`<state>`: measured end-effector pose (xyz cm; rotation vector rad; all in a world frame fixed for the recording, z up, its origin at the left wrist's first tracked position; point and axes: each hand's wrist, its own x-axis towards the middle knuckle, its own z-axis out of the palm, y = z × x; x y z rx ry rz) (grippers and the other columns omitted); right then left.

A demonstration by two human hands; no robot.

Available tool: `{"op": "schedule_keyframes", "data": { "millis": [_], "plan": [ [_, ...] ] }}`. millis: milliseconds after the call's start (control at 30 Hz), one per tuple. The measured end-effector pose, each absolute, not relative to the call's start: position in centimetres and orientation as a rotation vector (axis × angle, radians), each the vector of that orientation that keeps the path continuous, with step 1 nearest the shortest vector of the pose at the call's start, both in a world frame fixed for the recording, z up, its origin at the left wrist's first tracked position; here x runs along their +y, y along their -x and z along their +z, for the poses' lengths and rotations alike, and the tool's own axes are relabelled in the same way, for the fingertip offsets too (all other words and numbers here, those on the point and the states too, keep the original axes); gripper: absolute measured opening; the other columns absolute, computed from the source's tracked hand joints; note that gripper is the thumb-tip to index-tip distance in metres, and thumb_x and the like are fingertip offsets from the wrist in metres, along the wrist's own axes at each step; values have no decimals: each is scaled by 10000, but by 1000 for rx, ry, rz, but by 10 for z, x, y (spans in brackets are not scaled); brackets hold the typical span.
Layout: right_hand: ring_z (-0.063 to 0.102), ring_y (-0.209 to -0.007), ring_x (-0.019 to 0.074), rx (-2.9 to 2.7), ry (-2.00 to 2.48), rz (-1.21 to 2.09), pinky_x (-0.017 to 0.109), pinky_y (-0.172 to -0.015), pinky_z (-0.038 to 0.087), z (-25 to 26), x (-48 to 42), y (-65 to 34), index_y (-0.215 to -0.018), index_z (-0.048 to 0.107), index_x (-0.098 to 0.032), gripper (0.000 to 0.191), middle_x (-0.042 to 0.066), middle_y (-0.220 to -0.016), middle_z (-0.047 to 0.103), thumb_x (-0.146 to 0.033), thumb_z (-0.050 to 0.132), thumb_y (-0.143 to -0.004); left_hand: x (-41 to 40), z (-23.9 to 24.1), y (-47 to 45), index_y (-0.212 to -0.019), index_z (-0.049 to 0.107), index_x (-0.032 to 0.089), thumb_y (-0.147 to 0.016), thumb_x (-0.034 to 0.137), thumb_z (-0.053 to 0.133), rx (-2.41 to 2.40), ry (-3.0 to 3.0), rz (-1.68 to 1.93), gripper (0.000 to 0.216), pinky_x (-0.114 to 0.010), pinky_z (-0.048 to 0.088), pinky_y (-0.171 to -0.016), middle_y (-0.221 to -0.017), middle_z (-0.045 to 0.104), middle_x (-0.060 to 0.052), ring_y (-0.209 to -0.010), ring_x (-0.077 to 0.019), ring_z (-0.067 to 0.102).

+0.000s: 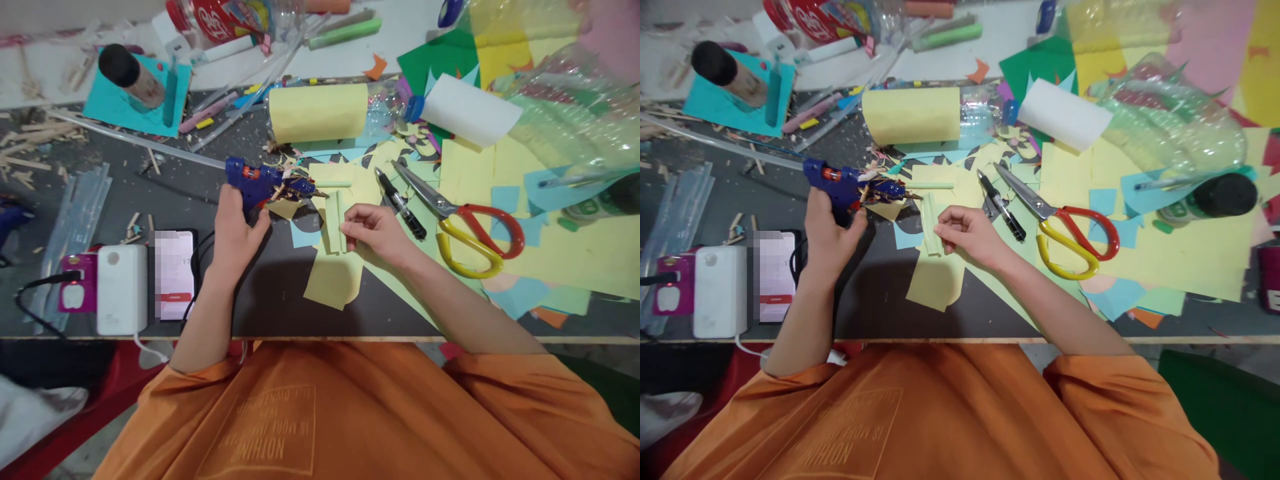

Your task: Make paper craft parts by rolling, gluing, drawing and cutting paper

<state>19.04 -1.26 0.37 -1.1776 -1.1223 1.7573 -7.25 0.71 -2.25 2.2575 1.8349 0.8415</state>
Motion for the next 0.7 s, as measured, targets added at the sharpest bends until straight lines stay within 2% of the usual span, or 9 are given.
{"op": "schedule_keyframes", "data": {
  "millis": [333,500,700],
  "plan": [
    [558,-431,99,-1184,1191,1751,258,-491,476,3,-12,-193,-637,568,-202,426,-54,-474,564,-552,810,-624,10,-10,72,-1008,458,209,-728,321,646,1967,-2079,830,356,-475,428,-1021,-1049,543,-91,-1128,-301,548],
    [560,-424,96,-1165,1196,1747,245,-477,465,2,-11,-193,-632,567,-199,396,-61,-468,560,-490,835,-611,14,-3,81,-1020,473,218,-691,323,703,2175,-1932,953,414,-455,476,-934,-1010,579,-82,-1038,-300,586],
    [571,-427,96,-1145,1180,1745,245,-482,473,1,-10,-194,-630,575,-200,370,-68,-484,555,-451,845,-604,21,-8,101,-1107,451,269,-678,309,785,2161,-1734,1185,545,-465,411,-982,-1081,580,-17,-1066,-264,573]
  ]
}}
